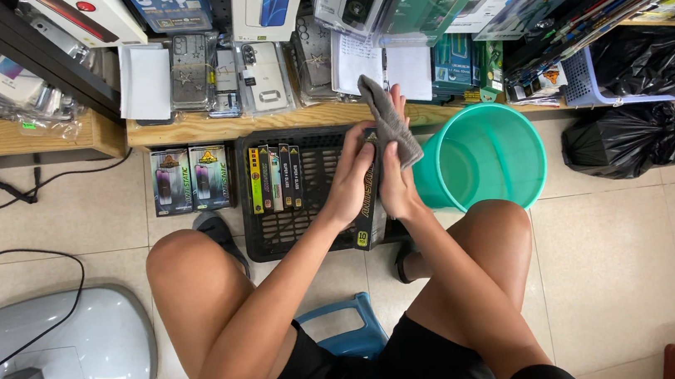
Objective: The person sits on a low stool and wipes the packaging of several phone screen protector boxes with a cloth. They then open a box, remove the contents, and wipe the individual screen protector cards with a white wipe before placing them into a black crate.
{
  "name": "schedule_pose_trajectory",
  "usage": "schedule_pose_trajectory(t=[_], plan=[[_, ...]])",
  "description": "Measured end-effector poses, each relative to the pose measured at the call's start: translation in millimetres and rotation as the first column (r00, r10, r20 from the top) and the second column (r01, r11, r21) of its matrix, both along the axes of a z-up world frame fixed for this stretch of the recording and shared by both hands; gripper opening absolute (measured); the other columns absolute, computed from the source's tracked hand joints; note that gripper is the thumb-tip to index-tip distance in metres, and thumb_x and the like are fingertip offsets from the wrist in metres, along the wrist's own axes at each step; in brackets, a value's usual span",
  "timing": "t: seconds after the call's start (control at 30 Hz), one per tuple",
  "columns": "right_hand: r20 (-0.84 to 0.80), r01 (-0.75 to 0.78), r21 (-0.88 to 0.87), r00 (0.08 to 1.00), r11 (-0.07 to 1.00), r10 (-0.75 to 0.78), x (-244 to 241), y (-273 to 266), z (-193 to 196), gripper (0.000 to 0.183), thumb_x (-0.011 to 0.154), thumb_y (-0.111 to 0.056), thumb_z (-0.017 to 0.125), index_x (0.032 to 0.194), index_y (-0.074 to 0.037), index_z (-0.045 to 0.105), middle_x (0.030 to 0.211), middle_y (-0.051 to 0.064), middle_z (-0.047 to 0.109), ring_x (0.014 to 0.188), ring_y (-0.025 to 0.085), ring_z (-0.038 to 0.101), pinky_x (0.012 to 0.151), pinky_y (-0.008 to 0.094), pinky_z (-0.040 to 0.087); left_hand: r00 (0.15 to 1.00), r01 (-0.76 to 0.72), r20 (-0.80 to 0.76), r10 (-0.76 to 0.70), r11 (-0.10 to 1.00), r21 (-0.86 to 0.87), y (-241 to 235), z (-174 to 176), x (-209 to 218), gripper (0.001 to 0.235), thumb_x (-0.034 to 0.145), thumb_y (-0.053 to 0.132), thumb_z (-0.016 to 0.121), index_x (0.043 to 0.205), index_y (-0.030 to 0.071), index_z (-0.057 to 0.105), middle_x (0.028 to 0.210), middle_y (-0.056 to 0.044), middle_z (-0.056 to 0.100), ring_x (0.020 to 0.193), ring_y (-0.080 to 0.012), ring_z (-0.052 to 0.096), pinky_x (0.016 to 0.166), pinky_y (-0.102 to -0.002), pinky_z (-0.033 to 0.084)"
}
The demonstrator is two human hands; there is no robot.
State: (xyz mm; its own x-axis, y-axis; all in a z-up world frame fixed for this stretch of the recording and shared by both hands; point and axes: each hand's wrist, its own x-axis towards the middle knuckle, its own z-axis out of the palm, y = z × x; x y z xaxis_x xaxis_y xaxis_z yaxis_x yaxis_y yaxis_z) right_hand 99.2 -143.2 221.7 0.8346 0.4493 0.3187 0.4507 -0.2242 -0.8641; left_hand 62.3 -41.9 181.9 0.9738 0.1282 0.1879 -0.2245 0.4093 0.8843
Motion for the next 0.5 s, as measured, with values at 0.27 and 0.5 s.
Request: schedule_pose_trajectory(t=[0.27,0.5], plan=[[-0.698,0.669,0.494,0.686,0.556,-0.206,16.9,-9.8,17.7,0.077,0.103,-0.061,0.057,0.149,0.001,0.053,0.151,0.030,0.052,0.142,0.039,0.053,0.121,0.055,0.040,0.990,0.137,0.050,-0.131,0.979,-0.149,25.0,58.2,-3.5,0.047,0.114,0.043,0.044,0.151,0.015,0.043,0.150,-0.017,0.055,0.136,-0.0298,0.054,0.111,-0.052,0.046],[-0.773,0.459,0.586,0.564,0.668,0.290,-50.7,28.3,77.8,0.084,0.097,-0.062,0.057,0.156,-0.003,0.048,0.155,0.026,0.053,0.137,0.040,0.057,0.121,0.055,0.042,0.948,-0.227,0.189,0.256,0.960,-0.162,69.4,75.4,16.2,0.041,0.121,0.042,0.031,0.155,0.019,0.030,0.161,-0.015,0.048,0.153,-0.0306,0.043,0.125,-0.051,0.035]])
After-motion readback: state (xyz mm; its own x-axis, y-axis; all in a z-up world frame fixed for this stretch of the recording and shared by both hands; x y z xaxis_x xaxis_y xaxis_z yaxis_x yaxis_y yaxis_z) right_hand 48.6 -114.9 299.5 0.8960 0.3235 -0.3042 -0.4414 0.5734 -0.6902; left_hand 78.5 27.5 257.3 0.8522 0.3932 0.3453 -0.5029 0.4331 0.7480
